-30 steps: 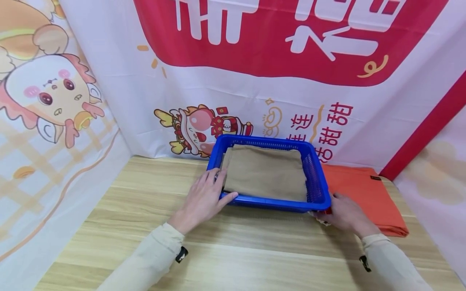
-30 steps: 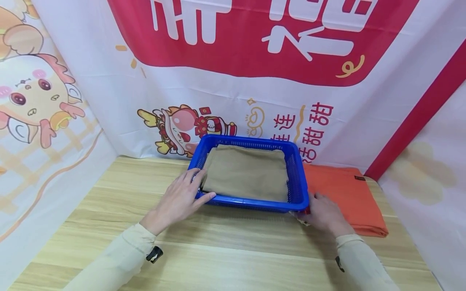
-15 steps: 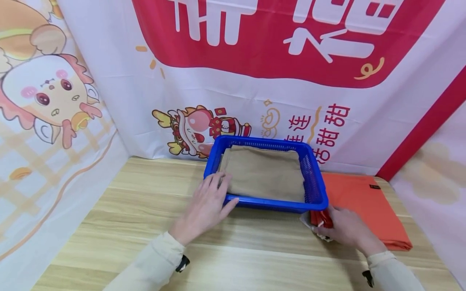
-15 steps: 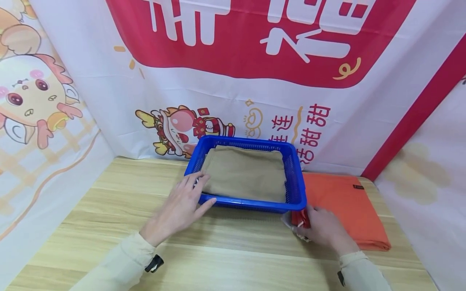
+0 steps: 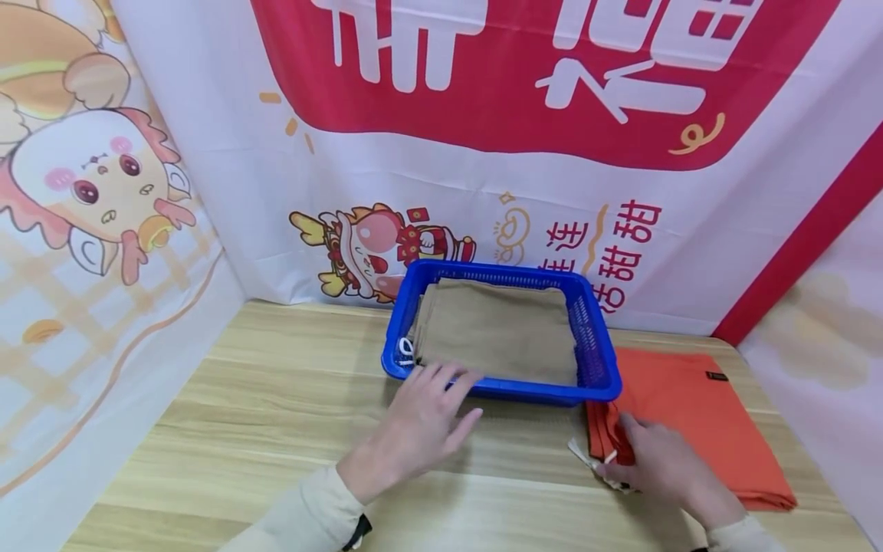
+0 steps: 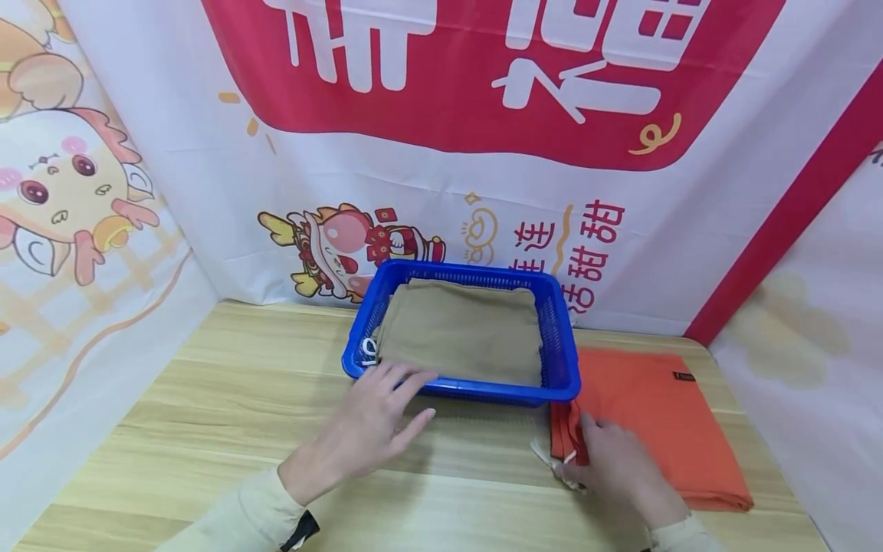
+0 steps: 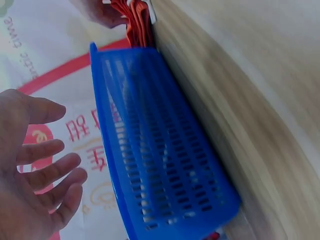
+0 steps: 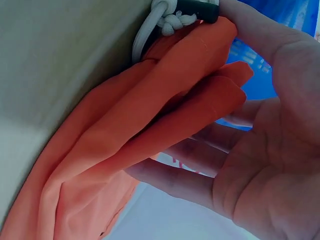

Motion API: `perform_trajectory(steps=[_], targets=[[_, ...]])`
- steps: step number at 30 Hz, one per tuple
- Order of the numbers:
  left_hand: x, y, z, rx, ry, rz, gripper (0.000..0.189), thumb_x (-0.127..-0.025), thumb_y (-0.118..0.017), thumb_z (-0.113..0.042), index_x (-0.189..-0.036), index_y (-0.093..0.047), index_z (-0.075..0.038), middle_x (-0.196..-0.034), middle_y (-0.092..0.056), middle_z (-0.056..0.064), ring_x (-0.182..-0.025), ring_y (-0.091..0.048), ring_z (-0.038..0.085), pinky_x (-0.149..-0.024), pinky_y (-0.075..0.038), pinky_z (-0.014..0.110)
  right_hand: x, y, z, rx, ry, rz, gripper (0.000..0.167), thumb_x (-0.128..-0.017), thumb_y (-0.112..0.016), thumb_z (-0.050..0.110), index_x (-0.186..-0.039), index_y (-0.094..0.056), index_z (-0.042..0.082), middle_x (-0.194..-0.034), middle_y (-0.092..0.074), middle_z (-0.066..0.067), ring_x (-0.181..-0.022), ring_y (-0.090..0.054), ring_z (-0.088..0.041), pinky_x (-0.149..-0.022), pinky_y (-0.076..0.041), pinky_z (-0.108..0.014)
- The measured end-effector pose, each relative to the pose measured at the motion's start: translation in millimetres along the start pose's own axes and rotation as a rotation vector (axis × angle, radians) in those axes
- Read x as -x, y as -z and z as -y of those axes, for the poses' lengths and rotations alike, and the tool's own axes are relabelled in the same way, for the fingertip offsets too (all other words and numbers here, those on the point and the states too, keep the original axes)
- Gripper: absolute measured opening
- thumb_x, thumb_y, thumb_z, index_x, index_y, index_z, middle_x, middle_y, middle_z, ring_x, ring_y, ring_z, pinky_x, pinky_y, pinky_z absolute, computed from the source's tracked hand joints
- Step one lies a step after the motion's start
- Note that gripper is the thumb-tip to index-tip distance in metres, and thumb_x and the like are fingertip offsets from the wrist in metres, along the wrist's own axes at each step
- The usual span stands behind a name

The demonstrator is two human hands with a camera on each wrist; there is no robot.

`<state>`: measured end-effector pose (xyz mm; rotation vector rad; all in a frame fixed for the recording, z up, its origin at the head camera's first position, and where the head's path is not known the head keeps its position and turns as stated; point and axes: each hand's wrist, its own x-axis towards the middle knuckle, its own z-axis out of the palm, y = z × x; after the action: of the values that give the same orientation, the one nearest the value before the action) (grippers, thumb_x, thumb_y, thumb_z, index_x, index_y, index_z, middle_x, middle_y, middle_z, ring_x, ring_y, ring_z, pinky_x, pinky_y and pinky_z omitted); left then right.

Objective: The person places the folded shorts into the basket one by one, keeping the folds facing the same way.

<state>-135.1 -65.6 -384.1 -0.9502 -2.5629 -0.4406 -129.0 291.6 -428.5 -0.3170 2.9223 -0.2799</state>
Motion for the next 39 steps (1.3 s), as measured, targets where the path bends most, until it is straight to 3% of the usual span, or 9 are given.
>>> perform_trajectory(steps=[9,13,15,20,25,30,33,36,39], targets=[[1.4,-15.5,-20.1,0.006,-0.152,0.069,0.034,-0.097,-0.067,-0.035,-0.123,-0.069,-0.012,-0.105,-0.066,-0.002,-0.093,-0.061,0.013,-0.083,-0.053,0.028,10.4,-4,12,-0.018,-0.091,0.123,0.100,-0.067,-0.083,0.067,-0.130,-0.054,-0.004,-0.084,-0.058,-0.004,-0.072,-0.050,-0.020,-0.063,-0.048,-0.038],[0.3,-24.3,-28.8,0.054,-0.163,0.118,0.037,-0.097,-0.068,-0.036,-0.125,-0.068,-0.013,-0.105,-0.066,-0.005,-0.089,-0.058,0.008,-0.081,-0.051,0.022,12.2,-4,14,-0.028,-0.126,0.164,0.107,-0.064,-0.083,0.070,-0.135,-0.053,-0.005,-0.098,-0.065,-0.009,-0.079,-0.056,-0.021,-0.071,-0.055,-0.045],[-1.7,-29.1,-33.5,0.083,-0.159,0.146,0.039,-0.096,-0.068,-0.036,-0.127,-0.067,-0.012,-0.107,-0.066,-0.005,-0.090,-0.058,0.007,-0.082,-0.051,0.021,14.6,-2,13,-0.039,-0.131,0.178,0.110,-0.065,-0.081,0.072,-0.137,-0.053,-0.005,-0.108,-0.067,-0.016,-0.088,-0.061,-0.028,-0.077,-0.056,-0.053],[-9.6,-41.2,-43.4,0.153,-0.146,0.210,0.045,-0.096,-0.068,-0.035,-0.133,-0.064,-0.010,-0.109,-0.067,-0.005,-0.095,-0.061,0.007,-0.084,-0.051,0.021,19.6,13,2,-0.081,-0.165,0.142,0.103,-0.071,-0.073,0.077,-0.135,-0.058,-0.002,-0.120,-0.066,-0.019,-0.105,-0.063,-0.038,-0.081,-0.054,-0.061],[-18.8,-52.1,-48.6,0.319,-0.064,0.306,0.050,-0.097,-0.068,-0.035,-0.139,-0.058,-0.010,-0.112,-0.066,-0.003,-0.098,-0.061,0.006,-0.083,-0.050,0.019,19.5,33,-26,-0.113,-0.201,-0.017,0.094,-0.080,-0.067,0.075,-0.130,-0.059,-0.005,-0.115,-0.067,-0.025,-0.099,-0.063,-0.043,-0.073,-0.055,-0.057],[-30.4,-67.2,-54.5,0.477,0.051,0.375,0.054,-0.098,-0.067,-0.038,-0.142,-0.054,-0.009,-0.116,-0.065,-0.001,-0.101,-0.060,0.005,-0.086,-0.050,0.020,13.2,47,-72,-0.113,-0.178,-0.155,0.087,-0.091,-0.065,0.062,-0.128,-0.054,-0.016,-0.116,-0.061,-0.036,-0.099,-0.060,-0.052,-0.073,-0.053,-0.060],[-37.5,-77.8,-59.1,0.548,0.117,0.407,0.059,-0.099,-0.066,-0.040,-0.145,-0.050,-0.007,-0.119,-0.064,0.000,-0.105,-0.059,0.006,-0.088,-0.050,0.021,7.5,54,-103,-0.095,-0.213,-0.134,0.094,-0.092,-0.064,0.063,-0.128,-0.048,-0.023,-0.114,-0.059,-0.041,-0.096,-0.060,-0.053,-0.072,-0.052,-0.061],[-44.5,-87.5,-62.2,0.598,0.174,0.427,0.065,-0.099,-0.064,-0.041,-0.148,-0.046,-0.004,-0.118,-0.063,0.002,-0.104,-0.058,0.007,-0.087,-0.051,0.022,1.6,56,-129,-0.105,-0.255,-0.041,0.103,-0.092,-0.063,0.064,-0.127,-0.039,-0.029,-0.113,-0.053,-0.047,-0.096,-0.056,-0.057,-0.074,-0.051,-0.062],[-51.4,-94.5,-65.2,0.638,0.234,0.432,0.069,-0.100,-0.062,-0.045,-0.150,-0.042,-0.002,-0.128,-0.062,0.006,-0.115,-0.059,0.011,-0.094,-0.050,0.025,-2.7,53,-147,-0.140,-0.286,0.046,0.109,-0.092,-0.061,0.065,-0.128,-0.031,-0.033,-0.115,-0.047,-0.051,-0.100,-0.052,-0.060,-0.079,-0.051,-0.063]])
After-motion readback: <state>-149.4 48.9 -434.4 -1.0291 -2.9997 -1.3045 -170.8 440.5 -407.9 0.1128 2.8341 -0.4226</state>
